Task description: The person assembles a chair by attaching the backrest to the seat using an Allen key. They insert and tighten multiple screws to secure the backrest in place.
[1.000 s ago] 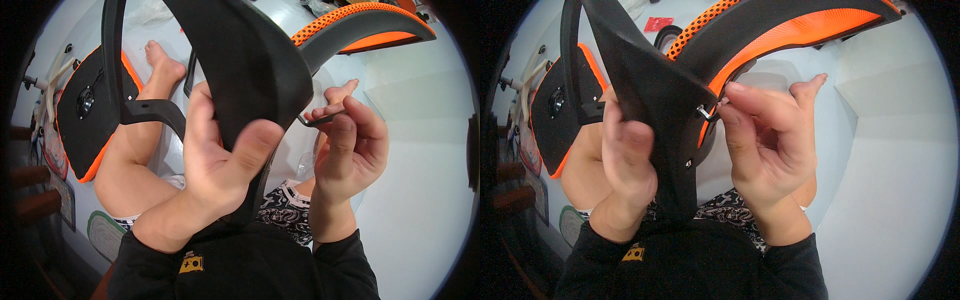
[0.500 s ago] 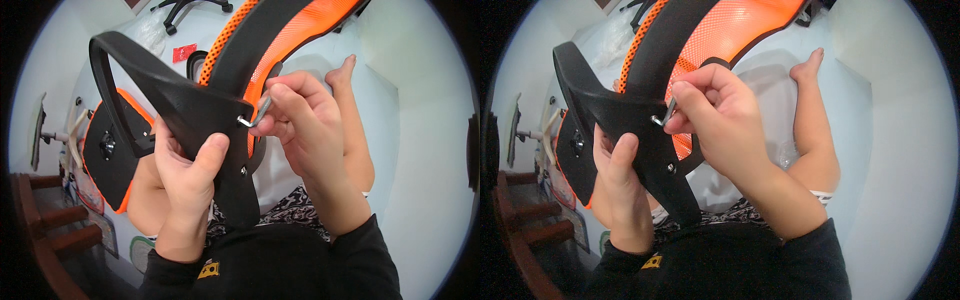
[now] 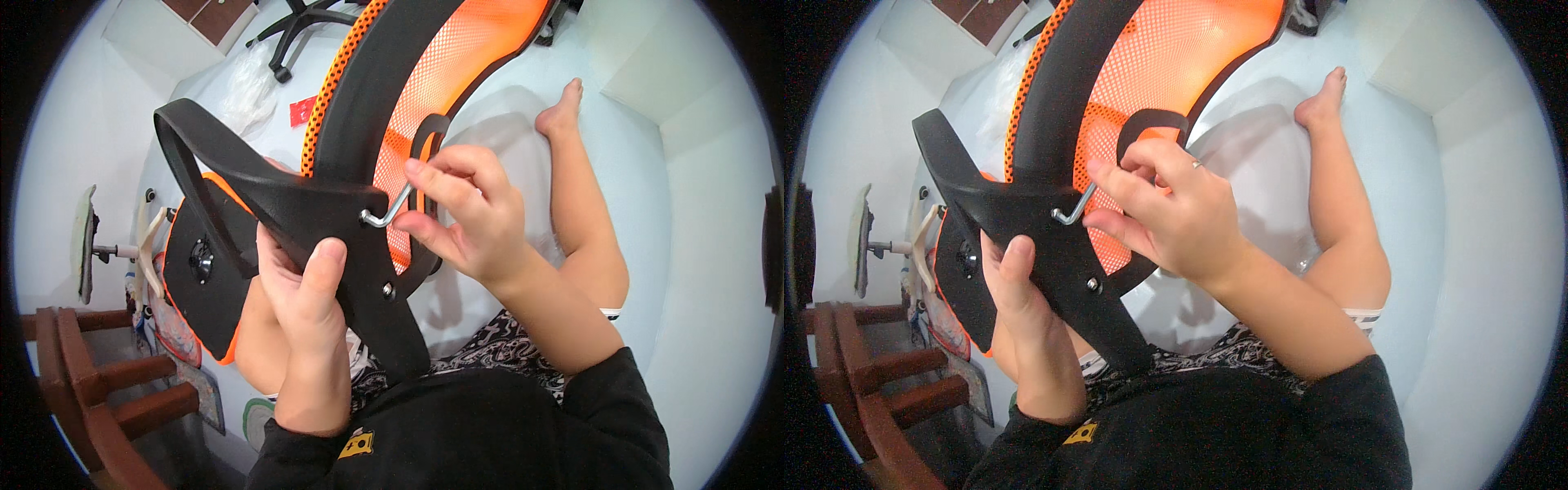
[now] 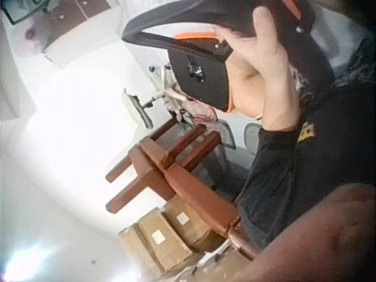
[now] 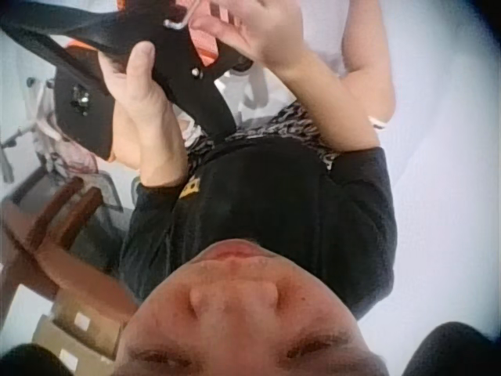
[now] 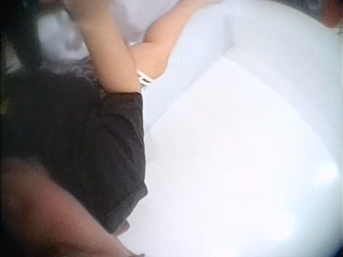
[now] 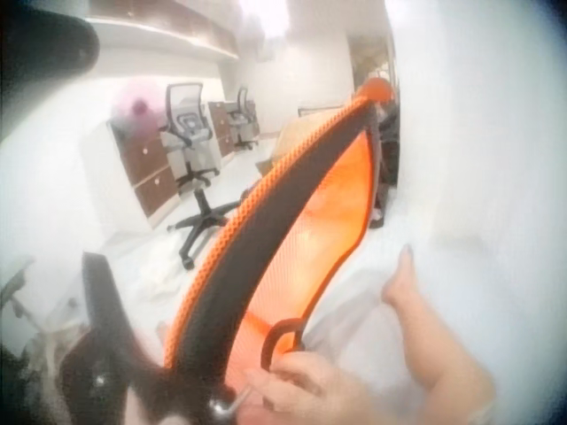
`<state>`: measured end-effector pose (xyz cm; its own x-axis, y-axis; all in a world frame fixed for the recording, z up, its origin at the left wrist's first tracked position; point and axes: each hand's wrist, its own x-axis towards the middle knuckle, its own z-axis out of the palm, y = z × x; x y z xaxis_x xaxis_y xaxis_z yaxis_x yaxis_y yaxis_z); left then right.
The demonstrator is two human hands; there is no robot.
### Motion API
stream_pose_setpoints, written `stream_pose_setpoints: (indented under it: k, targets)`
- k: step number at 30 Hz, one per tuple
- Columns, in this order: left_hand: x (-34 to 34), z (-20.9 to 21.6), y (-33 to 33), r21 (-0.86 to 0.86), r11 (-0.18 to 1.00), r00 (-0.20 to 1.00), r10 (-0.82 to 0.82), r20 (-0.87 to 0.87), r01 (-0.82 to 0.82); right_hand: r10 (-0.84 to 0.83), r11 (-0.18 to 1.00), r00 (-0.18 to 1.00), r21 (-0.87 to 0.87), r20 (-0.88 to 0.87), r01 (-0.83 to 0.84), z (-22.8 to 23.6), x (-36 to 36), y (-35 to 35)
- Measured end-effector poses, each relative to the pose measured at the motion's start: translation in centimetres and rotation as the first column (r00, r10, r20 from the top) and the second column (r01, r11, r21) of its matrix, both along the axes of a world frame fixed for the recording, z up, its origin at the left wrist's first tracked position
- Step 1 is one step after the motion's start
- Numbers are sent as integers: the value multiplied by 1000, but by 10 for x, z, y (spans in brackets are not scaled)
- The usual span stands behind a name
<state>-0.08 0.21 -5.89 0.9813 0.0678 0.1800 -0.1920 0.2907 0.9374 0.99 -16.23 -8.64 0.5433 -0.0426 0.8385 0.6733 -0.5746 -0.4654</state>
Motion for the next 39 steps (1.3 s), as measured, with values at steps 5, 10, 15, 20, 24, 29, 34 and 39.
stream_pose_setpoints:
  k: [5,10,15,20,24,29,34,39]
  targets:
    - [-3,4,2,-20,1000,1000,6,-2,-7,-107,975,986,-183,125,129,1,7,-2]
    - [0,1,-5,-70,998,999,-10,33,12,-30,990,999,-139,-29,26,-7,2,1]
    - [-1,8,-6,-127,990,998,-50,45,55,-49,994,992,-103,-120,37,-9,-7,11]
    - [0,9,0,-169,983,998,-63,30,67,0,1000,973,-1,-233,0,-11,-13,26]
    - [0,11,1,-215,973,996,-85,-7,82,-28,999,956,-29,-293,21,-2,-19,31]
    - [0,13,1,-193,974,993,-116,17,117,-44,999,941,-17,-336,41,2,-26,36]
    - [2,9,4,-217,966,990,-136,44,142,-16,998,925,54,-379,39,2,-30,43]
    - [2,10,7,-233,961,989,-145,27,148,-24,997,922,63,-386,52,0,-31,46]
